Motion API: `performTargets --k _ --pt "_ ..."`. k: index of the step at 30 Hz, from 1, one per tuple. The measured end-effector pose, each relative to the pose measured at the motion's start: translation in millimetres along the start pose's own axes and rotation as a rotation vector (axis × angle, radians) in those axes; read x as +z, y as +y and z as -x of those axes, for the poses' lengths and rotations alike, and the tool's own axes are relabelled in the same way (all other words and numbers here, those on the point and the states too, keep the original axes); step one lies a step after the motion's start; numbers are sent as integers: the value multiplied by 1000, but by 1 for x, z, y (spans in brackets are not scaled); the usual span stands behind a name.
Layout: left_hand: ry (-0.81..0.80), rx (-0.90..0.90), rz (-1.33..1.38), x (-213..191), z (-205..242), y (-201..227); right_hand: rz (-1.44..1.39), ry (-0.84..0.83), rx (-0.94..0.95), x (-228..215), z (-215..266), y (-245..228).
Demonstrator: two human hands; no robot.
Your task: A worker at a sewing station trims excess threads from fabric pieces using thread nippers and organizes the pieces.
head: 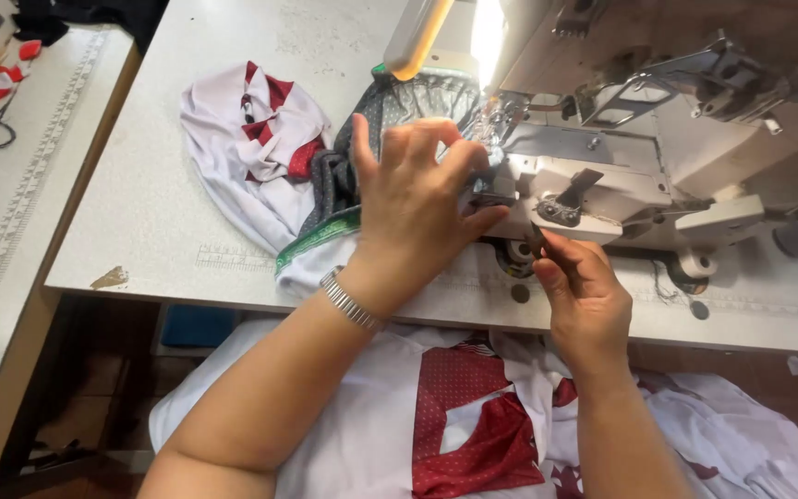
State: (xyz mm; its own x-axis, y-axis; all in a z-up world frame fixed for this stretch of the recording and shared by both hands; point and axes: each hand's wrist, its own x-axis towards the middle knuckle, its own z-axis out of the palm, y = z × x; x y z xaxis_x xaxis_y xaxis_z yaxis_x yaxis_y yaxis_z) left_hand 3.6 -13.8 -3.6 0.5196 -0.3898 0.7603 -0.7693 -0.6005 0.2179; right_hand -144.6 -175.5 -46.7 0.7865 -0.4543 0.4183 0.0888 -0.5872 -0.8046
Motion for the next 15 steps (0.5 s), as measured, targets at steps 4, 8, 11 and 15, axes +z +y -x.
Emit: performTargets --k 4,8,11,15 --pt "-34 -16 -31 23 -3 -9 20 17 -10 -10 5 9" --pt "-31 -47 122 36 9 -19 -25 26 -51 -6 0 14" --pt "132 -61 234 34 15 -26 29 41 -157 1 -8 12" --pt "256 -150 375 22 12 -35 107 78 -268 16 -26 6"
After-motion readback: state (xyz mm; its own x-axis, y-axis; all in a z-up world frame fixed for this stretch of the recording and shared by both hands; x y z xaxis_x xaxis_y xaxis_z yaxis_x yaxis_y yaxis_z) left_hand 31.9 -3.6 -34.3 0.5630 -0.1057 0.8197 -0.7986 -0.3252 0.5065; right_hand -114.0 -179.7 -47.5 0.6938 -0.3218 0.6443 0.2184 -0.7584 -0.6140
